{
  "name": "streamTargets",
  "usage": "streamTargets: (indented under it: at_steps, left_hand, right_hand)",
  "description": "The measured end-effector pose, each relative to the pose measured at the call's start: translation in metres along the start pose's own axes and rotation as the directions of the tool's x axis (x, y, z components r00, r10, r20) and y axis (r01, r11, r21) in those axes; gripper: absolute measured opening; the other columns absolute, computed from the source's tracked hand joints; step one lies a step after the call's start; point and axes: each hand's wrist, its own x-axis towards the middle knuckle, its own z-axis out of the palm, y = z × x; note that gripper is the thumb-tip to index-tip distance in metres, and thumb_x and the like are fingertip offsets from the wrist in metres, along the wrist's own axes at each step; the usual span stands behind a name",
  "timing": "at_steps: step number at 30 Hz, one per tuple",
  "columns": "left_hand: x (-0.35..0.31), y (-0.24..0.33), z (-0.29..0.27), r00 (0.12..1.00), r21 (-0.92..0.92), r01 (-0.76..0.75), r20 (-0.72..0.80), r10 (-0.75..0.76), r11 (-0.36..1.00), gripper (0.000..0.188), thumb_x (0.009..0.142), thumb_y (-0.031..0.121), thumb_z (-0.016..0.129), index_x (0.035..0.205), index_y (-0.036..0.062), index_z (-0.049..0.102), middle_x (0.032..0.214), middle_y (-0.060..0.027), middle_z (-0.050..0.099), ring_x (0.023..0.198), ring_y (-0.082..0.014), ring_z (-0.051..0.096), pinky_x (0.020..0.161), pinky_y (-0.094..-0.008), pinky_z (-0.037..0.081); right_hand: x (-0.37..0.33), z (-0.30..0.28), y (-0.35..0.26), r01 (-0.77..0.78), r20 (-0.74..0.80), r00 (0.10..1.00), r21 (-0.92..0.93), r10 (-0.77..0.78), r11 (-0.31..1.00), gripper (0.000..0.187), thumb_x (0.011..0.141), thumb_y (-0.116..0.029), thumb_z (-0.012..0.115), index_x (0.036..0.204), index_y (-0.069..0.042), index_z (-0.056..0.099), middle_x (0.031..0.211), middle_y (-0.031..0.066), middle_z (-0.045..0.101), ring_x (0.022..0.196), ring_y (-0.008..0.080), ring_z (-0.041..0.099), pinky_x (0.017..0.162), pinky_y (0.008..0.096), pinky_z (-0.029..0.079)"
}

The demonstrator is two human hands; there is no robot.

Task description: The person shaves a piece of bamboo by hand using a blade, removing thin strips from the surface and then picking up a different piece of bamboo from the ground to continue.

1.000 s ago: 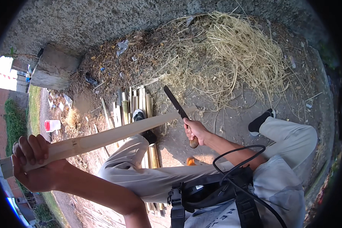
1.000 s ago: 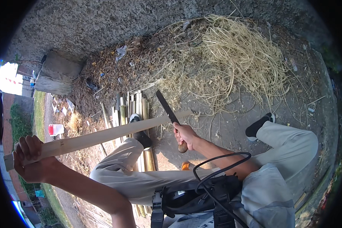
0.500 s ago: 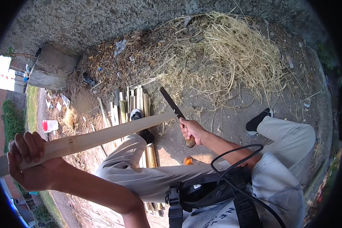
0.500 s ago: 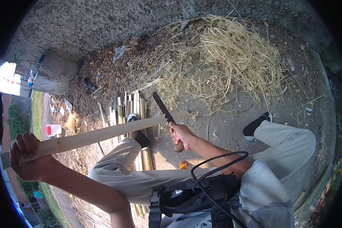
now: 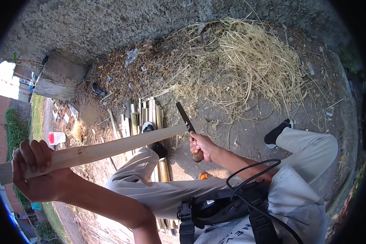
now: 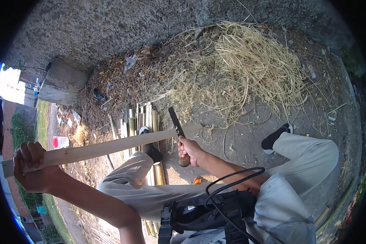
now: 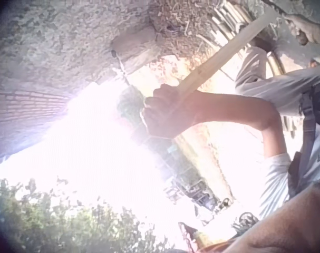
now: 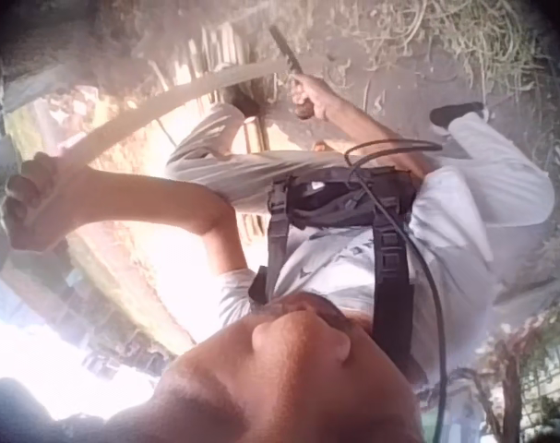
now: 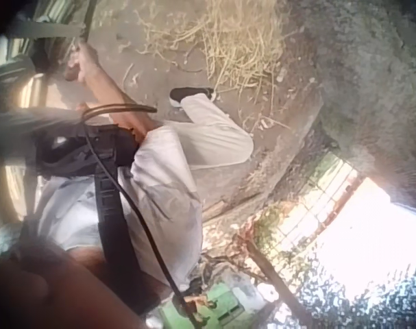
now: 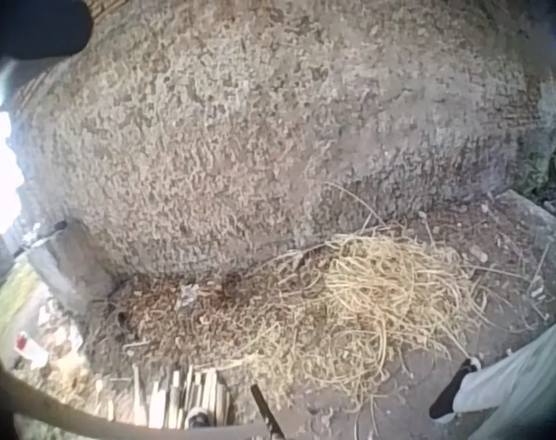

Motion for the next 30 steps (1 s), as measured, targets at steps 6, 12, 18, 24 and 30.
streamTargets:
  at_steps: [6,12,18,24,30]
  left_hand:
    - [0.005,0.0,0.015,1.0,-0.022,0.023,0.014,-0.023,0.999,0.023,0.086,0.013,0.039,0.064,0.0111,0.032,0.057,-0.0017,0.029,0.044,-0.0096,0.027,0.041,-0.0226,0.026]
    - [0.007,0.004,0.016,0.991,-0.047,0.025,0.134,-0.018,0.999,0.023,0.087,0.014,0.039,0.065,0.0111,0.031,0.057,-0.0021,0.029,0.044,-0.0093,0.027,0.042,-0.0226,0.027]
    - [0.004,0.006,0.01,0.987,-0.033,0.04,0.157,-0.034,0.999,0.024,0.087,0.014,0.039,0.065,0.0112,0.03,0.058,-0.0024,0.028,0.044,-0.0095,0.027,0.043,-0.0223,0.028]
    - [0.008,0.0,0.017,0.993,0.059,0.034,0.115,-0.041,0.998,0.025,0.087,0.014,0.038,0.063,0.0121,0.03,0.059,-0.0024,0.028,0.044,-0.0095,0.027,0.043,-0.0222,0.026]
    - [0.008,-0.003,0.03,1.0,0.049,0.0,0.025,-0.001,0.999,0.025,0.086,0.014,0.039,0.063,0.0124,0.029,0.057,-0.0014,0.028,0.043,-0.0087,0.026,0.041,-0.0216,0.024]
  right_hand:
    - [0.018,-0.029,-0.003,0.058,-0.108,0.992,0.01,-0.057,0.998,0.032,0.096,-0.034,0.046,0.075,-0.01,0.043,0.054,-0.0061,0.033,0.042,0.0046,0.029,0.039,0.0202,0.026]
    - [-0.011,-0.009,-0.007,0.03,0.083,0.996,-0.111,-0.021,0.993,0.032,0.095,-0.035,0.047,0.075,-0.011,0.044,0.055,-0.0074,0.034,0.041,0.0039,0.03,0.039,0.0197,0.026]
    - [-0.015,0.011,-0.002,-0.033,0.115,0.993,-0.024,0.035,0.999,0.031,0.095,-0.036,0.047,0.077,-0.012,0.044,0.056,-0.0078,0.035,0.041,0.0024,0.03,0.038,0.0189,0.027]
    - [-0.009,0.009,0.004,0.03,-0.033,0.999,-0.131,-0.035,0.991,0.033,0.096,-0.039,0.046,0.076,-0.013,0.043,0.054,-0.0091,0.031,0.04,0.0023,0.029,0.04,0.0201,0.026]
    - [-0.001,-0.002,0.002,0.063,0.039,0.997,-0.099,-0.059,0.993,0.034,0.095,-0.037,0.046,0.072,-0.012,0.043,0.053,-0.0072,0.035,0.041,0.0048,0.031,0.041,0.0215,0.03]
